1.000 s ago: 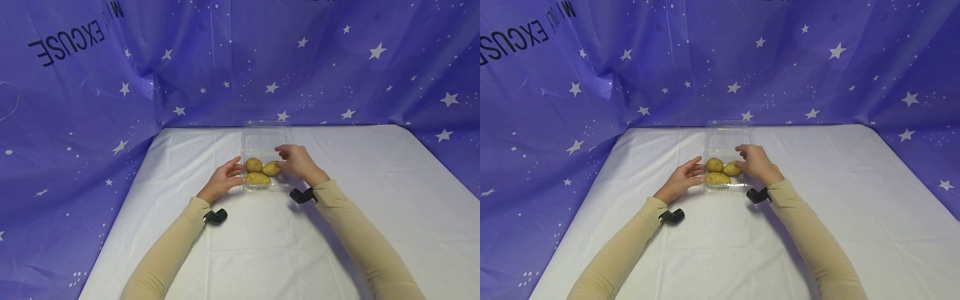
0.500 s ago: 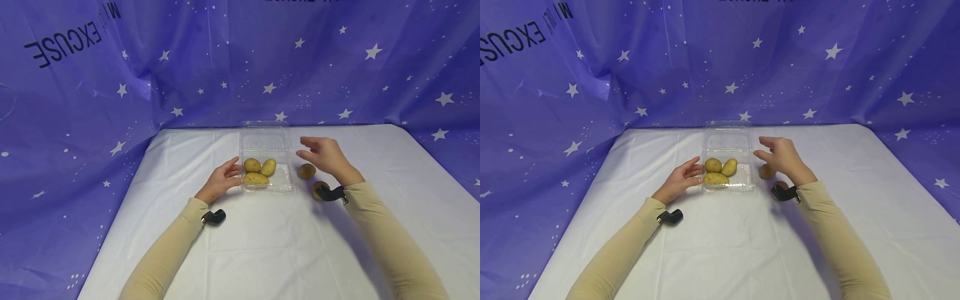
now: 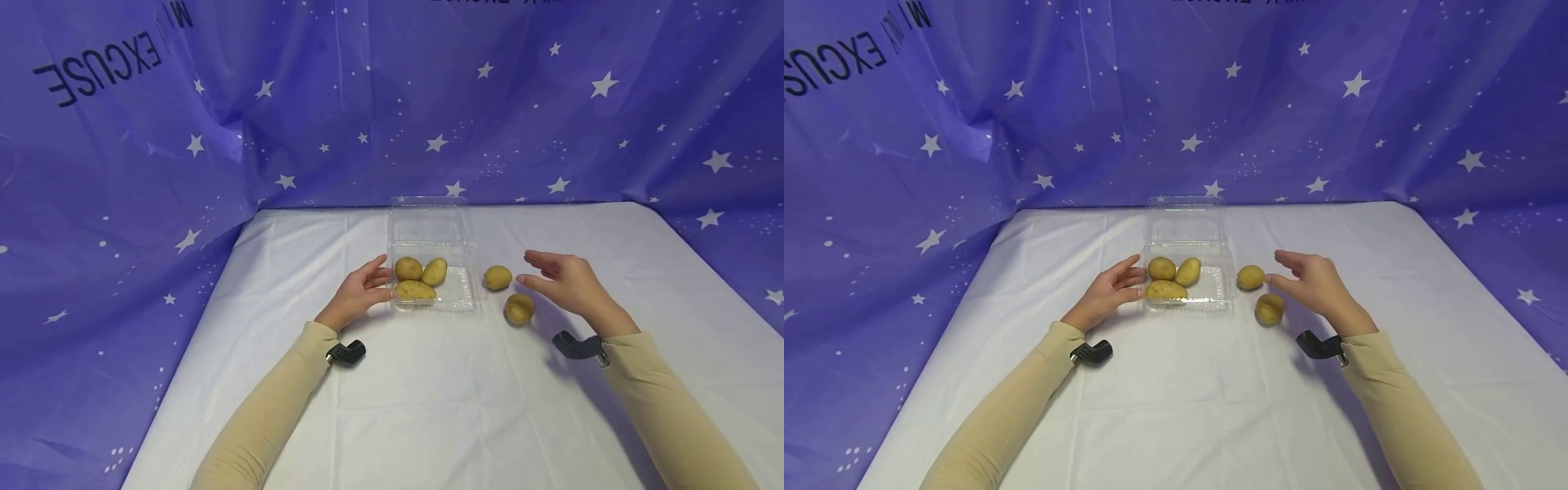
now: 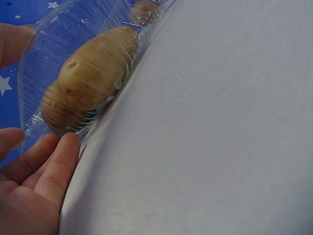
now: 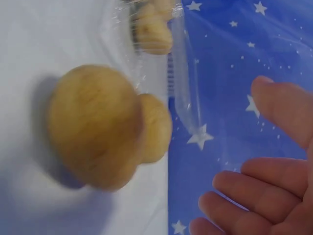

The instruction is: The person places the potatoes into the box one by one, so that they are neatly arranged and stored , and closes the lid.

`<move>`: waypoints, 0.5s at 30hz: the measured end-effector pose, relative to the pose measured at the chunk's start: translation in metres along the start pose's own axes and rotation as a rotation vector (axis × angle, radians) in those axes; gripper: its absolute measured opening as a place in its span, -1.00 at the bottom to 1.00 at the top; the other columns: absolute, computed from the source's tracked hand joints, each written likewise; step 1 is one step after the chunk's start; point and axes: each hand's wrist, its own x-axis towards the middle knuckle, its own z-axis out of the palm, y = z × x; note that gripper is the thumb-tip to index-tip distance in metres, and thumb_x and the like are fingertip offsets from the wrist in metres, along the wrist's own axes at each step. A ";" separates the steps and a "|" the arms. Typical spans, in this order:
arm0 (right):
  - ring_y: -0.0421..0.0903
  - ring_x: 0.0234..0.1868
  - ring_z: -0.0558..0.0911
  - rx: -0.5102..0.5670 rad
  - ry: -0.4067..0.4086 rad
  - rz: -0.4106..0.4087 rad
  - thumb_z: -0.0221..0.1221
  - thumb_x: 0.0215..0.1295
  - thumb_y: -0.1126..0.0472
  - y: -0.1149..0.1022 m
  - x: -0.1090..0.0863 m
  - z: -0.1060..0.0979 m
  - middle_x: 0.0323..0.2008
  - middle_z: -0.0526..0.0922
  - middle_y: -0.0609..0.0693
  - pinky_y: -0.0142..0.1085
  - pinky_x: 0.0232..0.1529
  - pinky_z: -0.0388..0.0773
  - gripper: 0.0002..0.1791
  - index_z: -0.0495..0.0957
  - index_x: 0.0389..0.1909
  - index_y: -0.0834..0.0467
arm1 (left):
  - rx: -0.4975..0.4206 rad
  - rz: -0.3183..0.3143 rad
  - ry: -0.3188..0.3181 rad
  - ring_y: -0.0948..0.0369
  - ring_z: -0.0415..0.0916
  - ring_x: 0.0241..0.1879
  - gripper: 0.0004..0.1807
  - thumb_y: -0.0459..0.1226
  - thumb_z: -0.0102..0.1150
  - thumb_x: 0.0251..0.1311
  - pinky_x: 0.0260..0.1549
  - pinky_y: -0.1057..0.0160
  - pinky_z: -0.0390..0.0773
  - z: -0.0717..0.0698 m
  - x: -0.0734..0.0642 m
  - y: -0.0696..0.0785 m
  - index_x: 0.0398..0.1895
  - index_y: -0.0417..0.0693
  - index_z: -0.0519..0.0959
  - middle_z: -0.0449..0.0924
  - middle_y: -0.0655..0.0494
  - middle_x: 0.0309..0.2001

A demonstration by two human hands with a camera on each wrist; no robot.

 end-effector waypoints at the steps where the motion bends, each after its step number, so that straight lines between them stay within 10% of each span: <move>1: 0.35 0.19 0.63 0.006 0.000 0.006 0.30 0.36 0.02 0.003 -0.003 0.001 0.26 0.58 0.32 0.06 0.20 0.58 -0.33 0.47 0.35 0.35 | 0.000 0.000 0.000 -0.13 0.34 0.44 -0.05 -0.40 0.30 0.20 0.46 -0.01 0.38 0.000 0.000 0.000 0.63 -0.12 0.05 0.36 -0.24 0.44; 15: 0.37 0.20 0.62 0.111 -0.006 0.011 0.37 0.30 0.09 0.039 -0.022 0.018 0.27 0.58 0.32 -0.85 -0.01 0.35 -0.33 0.48 0.33 0.36 | -0.010 -0.002 0.002 -0.15 0.35 0.44 -0.05 -0.40 0.30 0.19 0.46 -0.03 0.38 0.001 0.001 0.001 0.62 -0.16 0.06 0.36 -0.27 0.43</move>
